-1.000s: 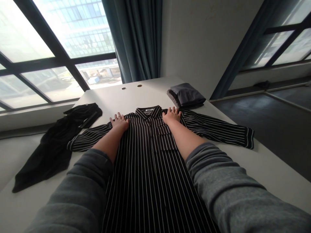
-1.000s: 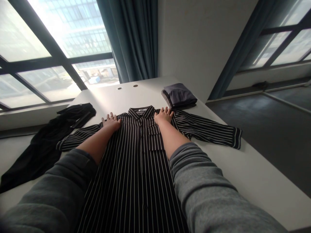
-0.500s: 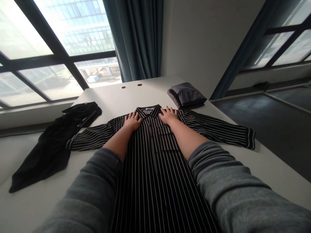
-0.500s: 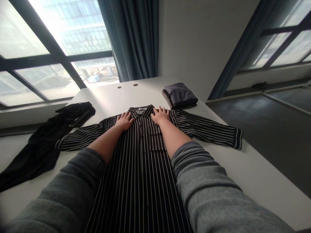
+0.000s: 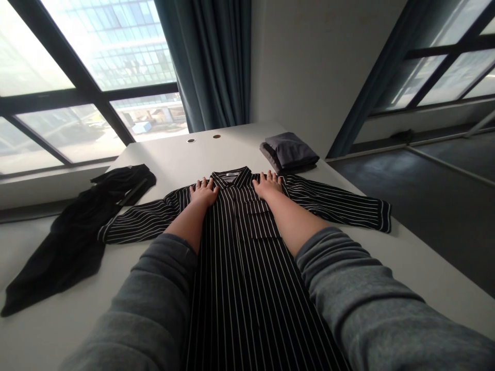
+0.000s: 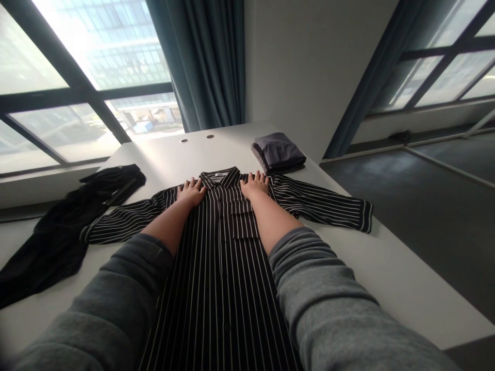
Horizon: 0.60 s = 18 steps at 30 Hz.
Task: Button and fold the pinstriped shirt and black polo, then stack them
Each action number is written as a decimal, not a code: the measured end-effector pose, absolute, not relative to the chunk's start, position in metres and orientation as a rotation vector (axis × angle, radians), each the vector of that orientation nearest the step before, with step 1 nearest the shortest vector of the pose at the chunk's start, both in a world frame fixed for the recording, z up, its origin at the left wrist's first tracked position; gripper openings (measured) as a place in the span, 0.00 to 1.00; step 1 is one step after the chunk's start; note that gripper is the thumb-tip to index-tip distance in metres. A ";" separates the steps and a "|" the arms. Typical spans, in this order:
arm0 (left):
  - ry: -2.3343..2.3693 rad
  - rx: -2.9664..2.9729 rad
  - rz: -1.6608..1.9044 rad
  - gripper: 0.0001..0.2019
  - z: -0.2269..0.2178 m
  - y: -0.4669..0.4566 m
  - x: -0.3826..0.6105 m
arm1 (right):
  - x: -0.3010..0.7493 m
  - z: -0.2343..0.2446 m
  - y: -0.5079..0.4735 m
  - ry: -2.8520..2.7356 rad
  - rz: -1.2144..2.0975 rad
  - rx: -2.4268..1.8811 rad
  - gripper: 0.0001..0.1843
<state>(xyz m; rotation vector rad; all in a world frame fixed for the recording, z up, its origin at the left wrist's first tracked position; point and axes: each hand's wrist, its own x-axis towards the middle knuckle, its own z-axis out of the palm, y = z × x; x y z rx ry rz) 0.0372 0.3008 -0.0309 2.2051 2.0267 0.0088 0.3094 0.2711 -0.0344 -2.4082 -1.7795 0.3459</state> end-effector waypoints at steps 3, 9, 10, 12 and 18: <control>2.042 2.192 0.006 0.40 -0.029 0.299 0.038 | 0.312 -0.032 0.265 -1.749 0.350 -2.409 0.42; 2.055 2.191 0.020 0.39 -0.030 0.298 0.039 | 0.348 -0.030 0.229 -1.961 0.217 -2.135 0.36; 2.056 2.192 0.021 0.39 -0.030 0.298 0.039 | 0.360 -0.030 0.221 -1.991 0.143 -2.061 0.34; 2.055 2.193 0.026 0.39 -0.030 0.299 0.039 | 0.386 -0.031 0.206 -1.984 0.041 -2.036 0.33; 2.053 2.196 0.016 0.40 -0.029 0.298 0.039 | 0.463 -0.040 0.169 -1.747 0.197 -2.538 0.38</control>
